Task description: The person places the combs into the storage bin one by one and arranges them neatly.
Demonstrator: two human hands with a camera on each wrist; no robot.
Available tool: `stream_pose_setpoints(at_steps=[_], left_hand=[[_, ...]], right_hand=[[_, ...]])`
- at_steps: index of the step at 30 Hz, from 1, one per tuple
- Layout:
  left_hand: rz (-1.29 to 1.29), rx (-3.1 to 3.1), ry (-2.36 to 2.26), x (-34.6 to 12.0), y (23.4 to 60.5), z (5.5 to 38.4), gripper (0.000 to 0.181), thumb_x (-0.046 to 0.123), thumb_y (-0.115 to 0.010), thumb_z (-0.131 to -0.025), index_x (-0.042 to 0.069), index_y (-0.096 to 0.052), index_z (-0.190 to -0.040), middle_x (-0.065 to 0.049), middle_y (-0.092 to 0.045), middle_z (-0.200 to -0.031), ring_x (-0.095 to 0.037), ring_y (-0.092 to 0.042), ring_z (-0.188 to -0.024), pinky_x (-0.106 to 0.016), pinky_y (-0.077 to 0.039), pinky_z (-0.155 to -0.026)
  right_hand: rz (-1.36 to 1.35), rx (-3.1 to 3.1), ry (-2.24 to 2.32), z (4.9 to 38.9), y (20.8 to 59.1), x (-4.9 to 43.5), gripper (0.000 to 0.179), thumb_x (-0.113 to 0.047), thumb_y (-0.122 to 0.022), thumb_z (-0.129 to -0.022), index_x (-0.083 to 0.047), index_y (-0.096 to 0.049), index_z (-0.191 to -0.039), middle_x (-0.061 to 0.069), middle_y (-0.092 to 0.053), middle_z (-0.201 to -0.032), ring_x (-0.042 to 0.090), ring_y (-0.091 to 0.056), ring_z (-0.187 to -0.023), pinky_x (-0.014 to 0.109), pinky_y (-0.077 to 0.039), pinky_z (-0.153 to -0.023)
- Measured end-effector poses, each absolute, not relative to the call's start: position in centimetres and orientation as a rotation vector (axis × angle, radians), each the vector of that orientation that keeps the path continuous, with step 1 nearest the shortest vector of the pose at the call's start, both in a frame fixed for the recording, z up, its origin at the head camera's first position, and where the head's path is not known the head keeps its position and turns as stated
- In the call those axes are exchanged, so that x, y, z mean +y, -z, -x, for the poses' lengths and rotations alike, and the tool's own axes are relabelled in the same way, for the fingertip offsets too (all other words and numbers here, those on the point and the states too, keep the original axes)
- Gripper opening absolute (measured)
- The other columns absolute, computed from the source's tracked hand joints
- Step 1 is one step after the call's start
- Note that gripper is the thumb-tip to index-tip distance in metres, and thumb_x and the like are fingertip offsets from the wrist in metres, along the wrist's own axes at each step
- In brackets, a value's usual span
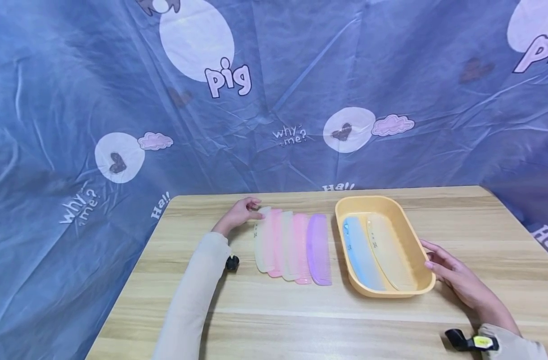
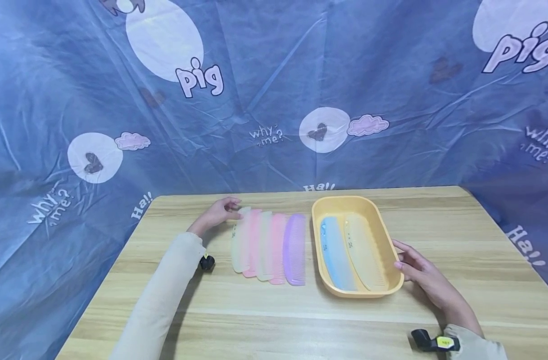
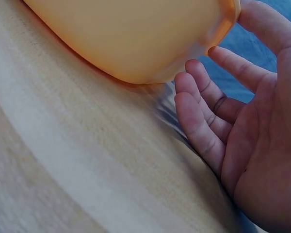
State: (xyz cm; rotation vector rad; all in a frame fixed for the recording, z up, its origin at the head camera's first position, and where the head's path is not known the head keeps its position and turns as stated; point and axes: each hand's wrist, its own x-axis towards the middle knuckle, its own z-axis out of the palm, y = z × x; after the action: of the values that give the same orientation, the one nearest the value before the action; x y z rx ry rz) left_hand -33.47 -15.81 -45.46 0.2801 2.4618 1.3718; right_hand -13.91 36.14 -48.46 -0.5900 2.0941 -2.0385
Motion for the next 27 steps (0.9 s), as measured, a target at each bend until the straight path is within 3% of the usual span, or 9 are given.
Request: stream_pose_setpoints(at_steps=[18, 27], left_hand=[[-0.221, 2.482, -1.274, -15.9, 46.8, 33.3, 0.059, 0.019, -0.074, -0.083, 0.000, -0.051, -0.134, -0.018, -0.053, -0.133, -0.031, -0.048, -0.124, -0.042, -0.037, -0.110], [-0.215, 2.478, -1.264, -15.8, 46.6, 33.5, 0.053, 0.020, -0.074, -0.083, 0.001, -0.057, -0.130, -0.014, -0.055, -0.127, -0.026, -0.050, -0.116, -0.040, -0.040, -0.105]], right_hand=[[0.588, 2.032, 2.052, 13.8, 48.6, 36.2, 0.058, 0.008, -0.030, -0.099, -0.028, -0.039, -0.144, -0.007, -0.060, -0.113, 0.004, -0.063, -0.099, 0.021, -0.054, -0.078], [0.581, 2.060, 2.039, 13.9, 48.4, 36.1, 0.058, 0.008, -0.031, -0.099, -0.028, -0.040, -0.143, -0.007, -0.061, -0.113, 0.004, -0.063, -0.098, 0.021, -0.054, -0.077]])
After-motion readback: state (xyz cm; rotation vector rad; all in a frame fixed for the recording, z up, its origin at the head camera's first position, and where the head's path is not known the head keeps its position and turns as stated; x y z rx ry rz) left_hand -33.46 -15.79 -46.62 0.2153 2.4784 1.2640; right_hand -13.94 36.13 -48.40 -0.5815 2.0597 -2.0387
